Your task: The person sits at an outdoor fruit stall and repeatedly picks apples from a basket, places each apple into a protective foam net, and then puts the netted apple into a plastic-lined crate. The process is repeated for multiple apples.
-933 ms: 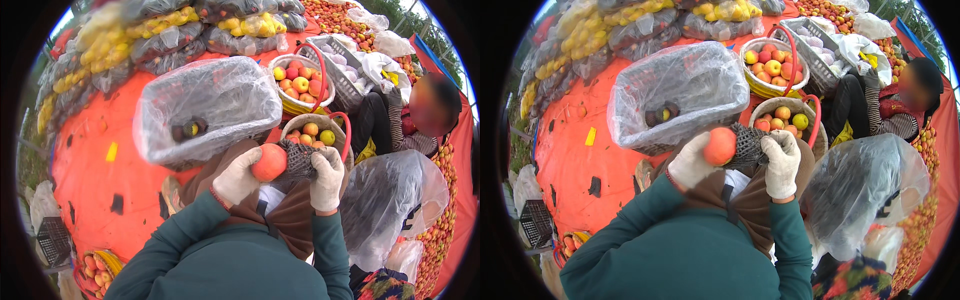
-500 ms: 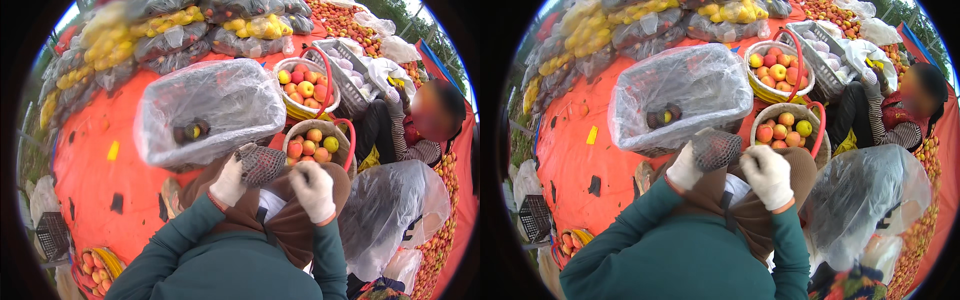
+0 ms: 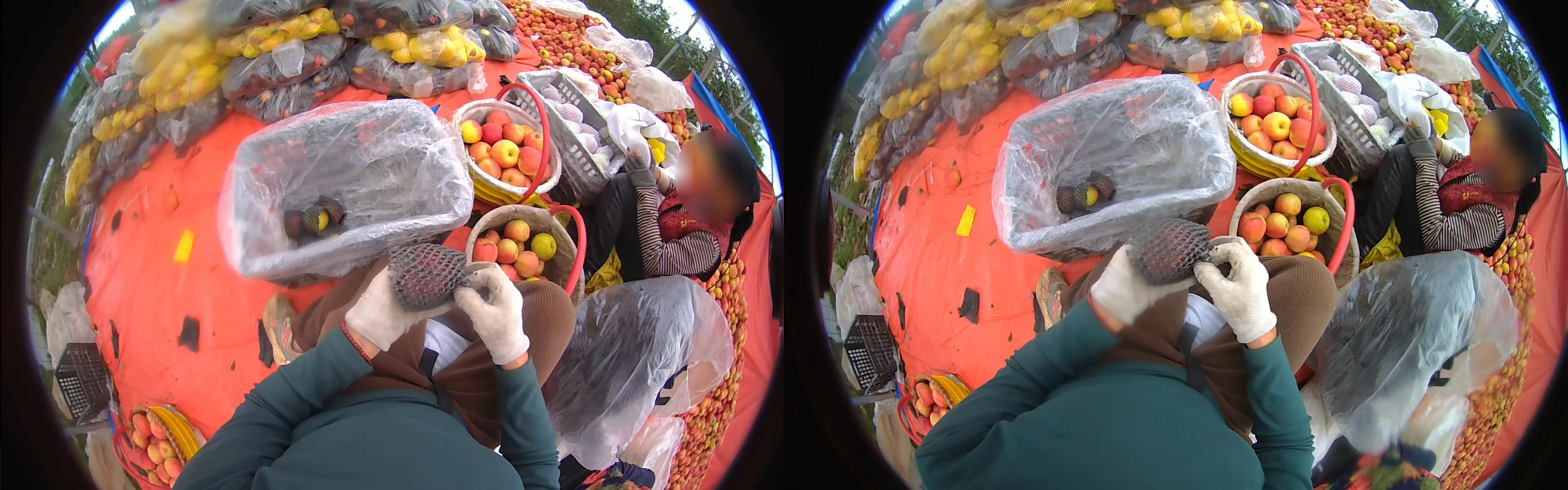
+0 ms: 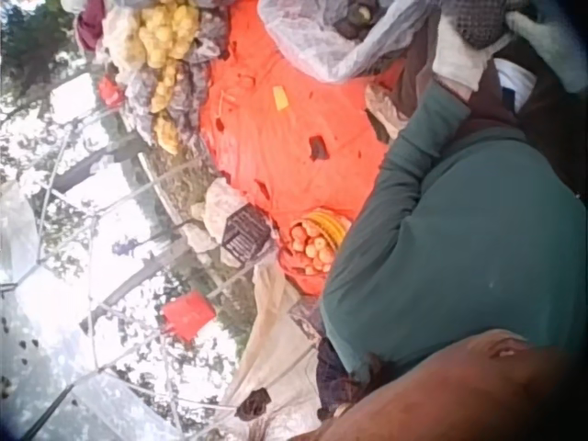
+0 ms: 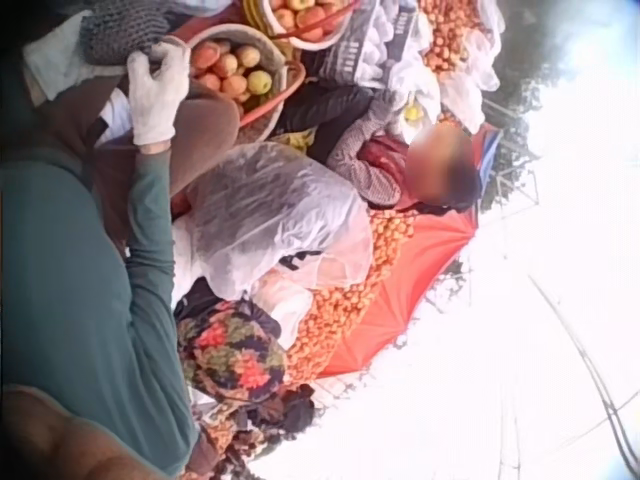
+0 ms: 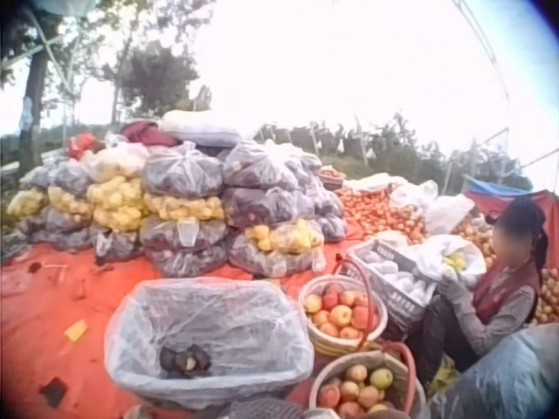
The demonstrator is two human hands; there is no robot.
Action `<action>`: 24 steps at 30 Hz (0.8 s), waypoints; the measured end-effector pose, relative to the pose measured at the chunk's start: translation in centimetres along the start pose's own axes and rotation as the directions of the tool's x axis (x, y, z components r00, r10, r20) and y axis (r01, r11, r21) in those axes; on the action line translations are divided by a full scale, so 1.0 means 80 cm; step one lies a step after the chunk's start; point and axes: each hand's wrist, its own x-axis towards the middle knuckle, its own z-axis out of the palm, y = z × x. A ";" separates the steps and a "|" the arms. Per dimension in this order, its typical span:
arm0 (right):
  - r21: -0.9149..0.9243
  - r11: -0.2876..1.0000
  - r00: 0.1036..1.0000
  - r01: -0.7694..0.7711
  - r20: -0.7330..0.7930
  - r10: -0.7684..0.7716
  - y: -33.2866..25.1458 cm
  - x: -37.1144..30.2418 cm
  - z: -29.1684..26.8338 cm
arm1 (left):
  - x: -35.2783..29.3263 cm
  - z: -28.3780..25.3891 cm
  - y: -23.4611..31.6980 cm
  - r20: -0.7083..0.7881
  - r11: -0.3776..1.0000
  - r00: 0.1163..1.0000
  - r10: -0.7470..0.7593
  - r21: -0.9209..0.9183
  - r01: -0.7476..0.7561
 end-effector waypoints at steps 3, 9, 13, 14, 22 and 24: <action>0.344 0.789 0.853 -0.509 0.078 0.517 -0.010 -0.008 -0.003 | -0.003 0.008 0.006 -0.144 0.983 0.986 -0.090 -0.172 0.065; -0.010 0.997 0.982 -0.077 -0.175 0.074 -0.013 -0.001 -0.020 | -0.001 0.006 0.005 -0.253 0.983 0.955 -0.154 -0.138 0.121; -0.356 0.912 0.979 0.202 0.076 -0.187 -0.061 0.015 -0.019 | 0.000 -0.015 -0.008 -0.097 0.993 0.994 -0.056 0.095 0.065; -0.286 0.946 0.986 0.150 0.109 -0.123 -0.064 0.016 -0.014 | -0.005 -0.012 -0.007 -0.060 0.987 0.997 -0.046 0.153 0.055; 0.436 0.843 0.949 -0.314 0.106 0.298 -0.020 -0.013 -0.004 | -0.031 0.016 0.004 0.036 0.905 0.994 -0.105 0.417 0.081; 0.415 0.847 0.943 -0.333 0.127 0.308 -0.013 -0.018 -0.009 | -0.031 0.022 0.000 0.018 0.902 0.997 -0.076 0.427 0.061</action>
